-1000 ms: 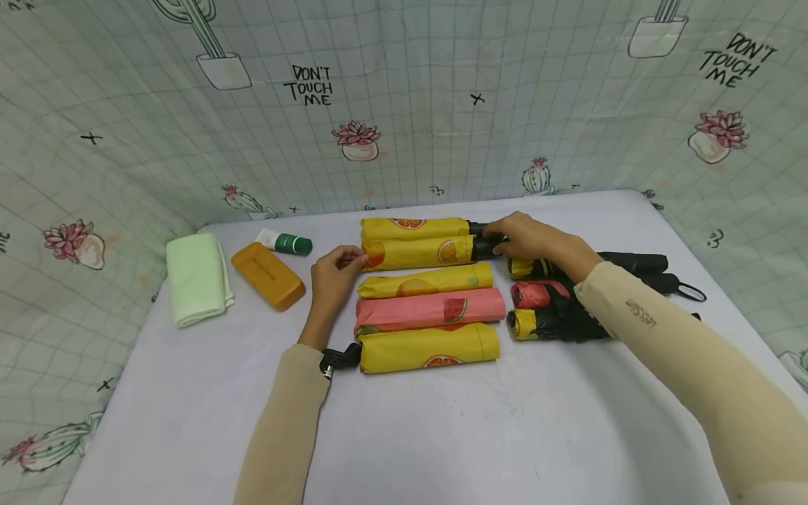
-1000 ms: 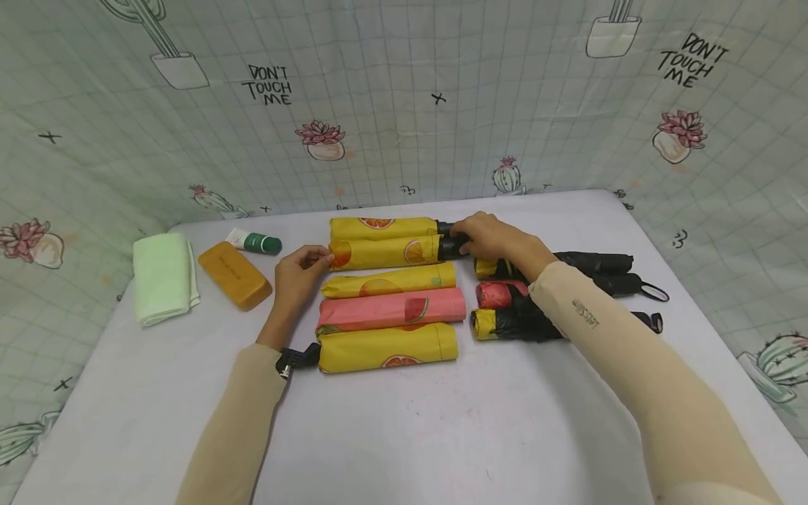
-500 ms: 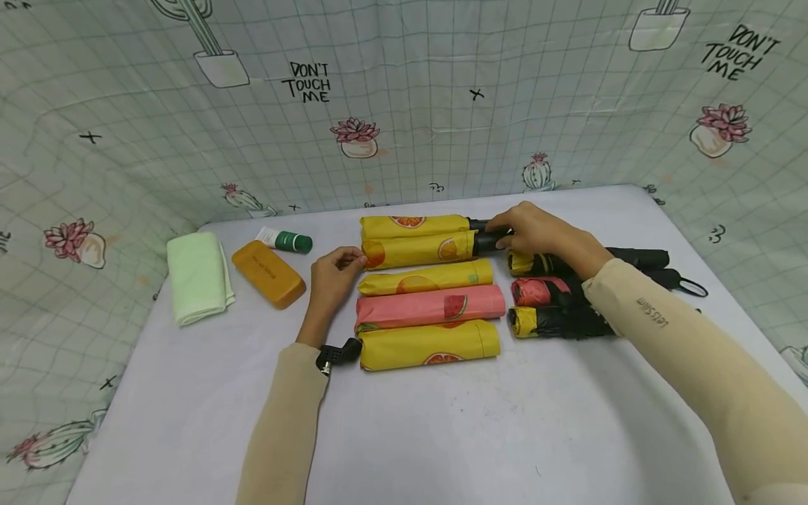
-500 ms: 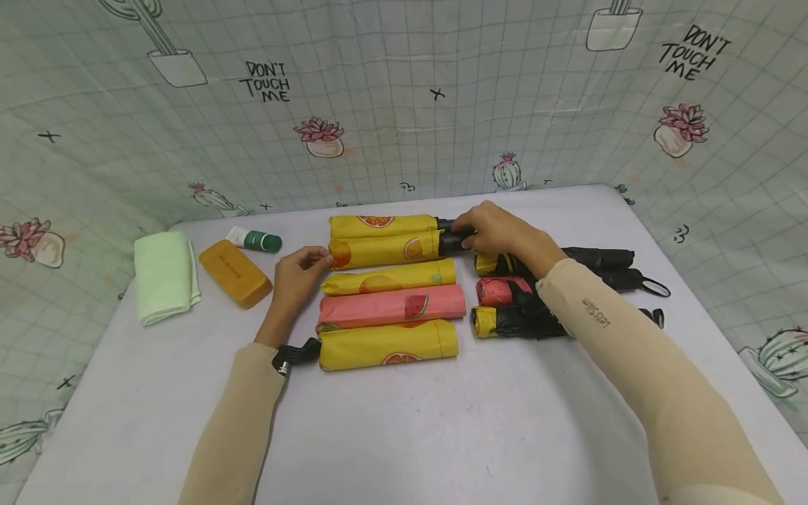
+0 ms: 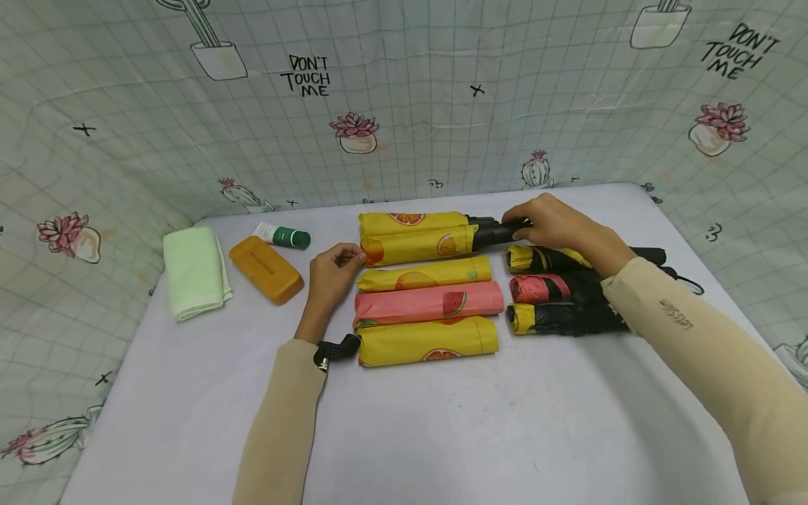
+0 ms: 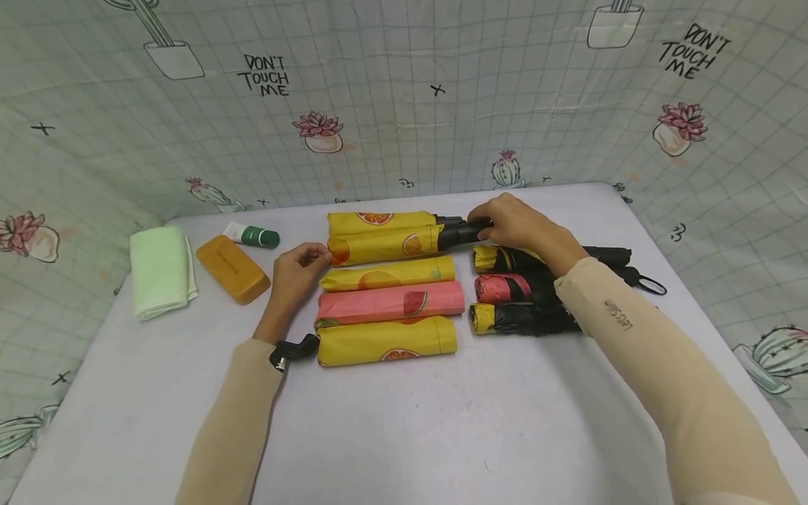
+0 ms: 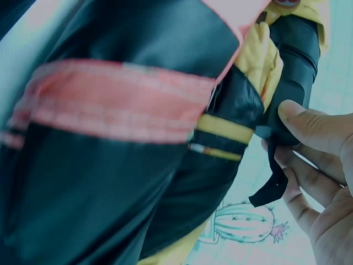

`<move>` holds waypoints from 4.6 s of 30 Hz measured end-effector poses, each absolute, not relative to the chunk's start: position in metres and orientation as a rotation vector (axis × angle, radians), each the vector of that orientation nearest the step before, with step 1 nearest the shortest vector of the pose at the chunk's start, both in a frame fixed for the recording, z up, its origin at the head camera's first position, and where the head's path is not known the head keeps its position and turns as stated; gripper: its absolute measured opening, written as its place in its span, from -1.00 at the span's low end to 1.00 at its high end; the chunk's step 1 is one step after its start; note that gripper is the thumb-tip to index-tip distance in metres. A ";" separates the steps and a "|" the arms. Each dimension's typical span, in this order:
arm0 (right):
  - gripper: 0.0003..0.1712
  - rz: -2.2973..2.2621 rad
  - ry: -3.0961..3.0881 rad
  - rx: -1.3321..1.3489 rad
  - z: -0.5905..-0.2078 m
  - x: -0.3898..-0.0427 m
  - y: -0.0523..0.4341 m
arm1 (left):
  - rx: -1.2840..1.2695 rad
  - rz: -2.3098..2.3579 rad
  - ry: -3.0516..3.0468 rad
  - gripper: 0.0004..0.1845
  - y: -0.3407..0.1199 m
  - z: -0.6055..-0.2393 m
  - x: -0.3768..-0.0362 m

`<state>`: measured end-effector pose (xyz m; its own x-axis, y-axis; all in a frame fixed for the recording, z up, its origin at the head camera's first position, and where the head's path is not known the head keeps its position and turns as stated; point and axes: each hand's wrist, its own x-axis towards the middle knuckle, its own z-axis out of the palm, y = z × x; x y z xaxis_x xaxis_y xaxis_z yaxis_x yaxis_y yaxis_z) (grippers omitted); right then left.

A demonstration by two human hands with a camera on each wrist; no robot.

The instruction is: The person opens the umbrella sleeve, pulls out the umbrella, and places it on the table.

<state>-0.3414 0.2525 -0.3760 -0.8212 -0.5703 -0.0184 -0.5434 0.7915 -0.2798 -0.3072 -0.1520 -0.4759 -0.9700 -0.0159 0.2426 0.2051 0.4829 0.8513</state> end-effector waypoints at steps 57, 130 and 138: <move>-0.67 -0.345 2.979 -0.955 -0.370 -0.327 0.295 | -0.202 -1.459 -2.596 -0.72 -0.155 -0.476 -0.304; -0.65 -0.208 3.065 -0.607 -0.370 -0.317 0.406 | -0.333 -1.549 -2.738 -0.74 -0.170 -0.467 -0.313; -0.66 -0.207 3.074 -0.578 -0.373 -0.315 0.417 | -0.333 -1.572 -2.737 -0.74 -0.169 -0.467 -0.314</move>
